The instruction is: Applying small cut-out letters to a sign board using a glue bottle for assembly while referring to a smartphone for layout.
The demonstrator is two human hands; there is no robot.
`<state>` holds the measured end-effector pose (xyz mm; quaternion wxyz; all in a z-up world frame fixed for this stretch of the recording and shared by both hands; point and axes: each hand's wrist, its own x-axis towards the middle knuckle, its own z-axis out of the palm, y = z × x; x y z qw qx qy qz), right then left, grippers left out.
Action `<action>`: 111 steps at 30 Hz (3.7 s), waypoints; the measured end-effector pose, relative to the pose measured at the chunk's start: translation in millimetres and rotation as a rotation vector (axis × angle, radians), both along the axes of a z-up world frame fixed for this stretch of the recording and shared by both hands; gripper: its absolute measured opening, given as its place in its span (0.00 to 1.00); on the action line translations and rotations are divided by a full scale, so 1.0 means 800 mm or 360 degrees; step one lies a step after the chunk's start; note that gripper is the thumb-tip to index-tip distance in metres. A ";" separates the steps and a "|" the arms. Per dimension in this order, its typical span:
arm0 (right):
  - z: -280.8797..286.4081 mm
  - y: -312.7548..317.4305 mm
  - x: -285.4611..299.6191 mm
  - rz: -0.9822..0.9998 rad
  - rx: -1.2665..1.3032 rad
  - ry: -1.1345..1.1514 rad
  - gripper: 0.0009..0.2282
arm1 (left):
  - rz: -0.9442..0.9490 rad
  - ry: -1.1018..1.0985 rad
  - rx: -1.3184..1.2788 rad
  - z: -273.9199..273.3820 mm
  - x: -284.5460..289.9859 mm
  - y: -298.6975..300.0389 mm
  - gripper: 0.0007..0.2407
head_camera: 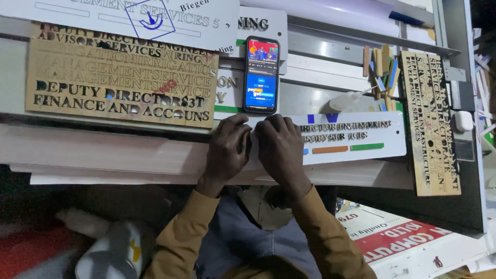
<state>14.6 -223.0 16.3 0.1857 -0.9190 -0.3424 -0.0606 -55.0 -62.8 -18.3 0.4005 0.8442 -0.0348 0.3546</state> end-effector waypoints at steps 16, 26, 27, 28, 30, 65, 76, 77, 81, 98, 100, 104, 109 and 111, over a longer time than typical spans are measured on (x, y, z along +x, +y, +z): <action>-0.028 -0.008 0.006 -0.0011 0.0117 -0.0023 0.04 | -0.0017 -0.0021 -0.0038 -0.003 -0.001 0.001 0.03; -0.027 -0.007 0.003 0.0035 0.0152 -0.0104 0.04 | -0.0002 0.0004 -0.0048 0.008 -0.003 0.000 0.03; -0.027 -0.007 0.003 0.0045 0.0175 -0.0101 0.04 | 0.0001 0.0004 -0.0039 0.009 -0.003 0.000 0.03; -0.028 -0.008 0.004 0.0041 0.0177 -0.0105 0.04 | -0.0004 0.0001 -0.0037 0.008 -0.002 0.000 0.03; -0.031 -0.008 0.004 0.0064 0.0242 -0.0092 0.05 | 0.0002 0.0002 -0.0025 0.004 -0.002 0.001 0.02; -0.032 -0.005 0.013 0.0053 0.0218 0.0086 0.03 | 0.0030 -0.0022 0.0006 0.005 -0.001 0.000 0.03; -0.004 -0.033 0.005 0.0195 0.0836 0.0337 0.05 | 0.0032 -0.0041 -0.0022 -0.002 0.002 0.001 0.04; -0.005 -0.041 0.004 0.0222 0.0932 0.0338 0.06 | 0.0026 -0.0041 -0.0024 -0.002 0.003 0.002 0.04; -0.008 -0.059 -0.016 0.0141 0.1116 0.0395 0.07 | 0.0014 0.0027 -0.0051 0.008 -0.002 0.000 0.04; 0.045 -0.073 -0.031 0.0458 0.0621 0.0559 0.11 | -0.0039 0.0117 0.0102 0.004 0.004 -0.002 0.04; 0.034 -0.070 -0.023 0.0373 0.0556 0.0546 0.14 | -0.0026 0.0125 0.0113 0.002 0.003 -0.002 0.03; 0.012 -0.057 0.017 0.0405 0.0432 0.0147 0.07 | -0.0027 0.0135 0.0090 0.001 0.006 -0.001 0.04; 0.037 -0.035 0.044 0.0480 0.0130 -0.0031 0.03 | -0.0009 0.0158 0.0057 -0.003 0.005 -0.004 0.07; 0.058 -0.027 0.045 0.0523 -0.0051 -0.0039 0.05 | -0.0008 0.0153 0.0040 -0.004 0.006 -0.005 0.09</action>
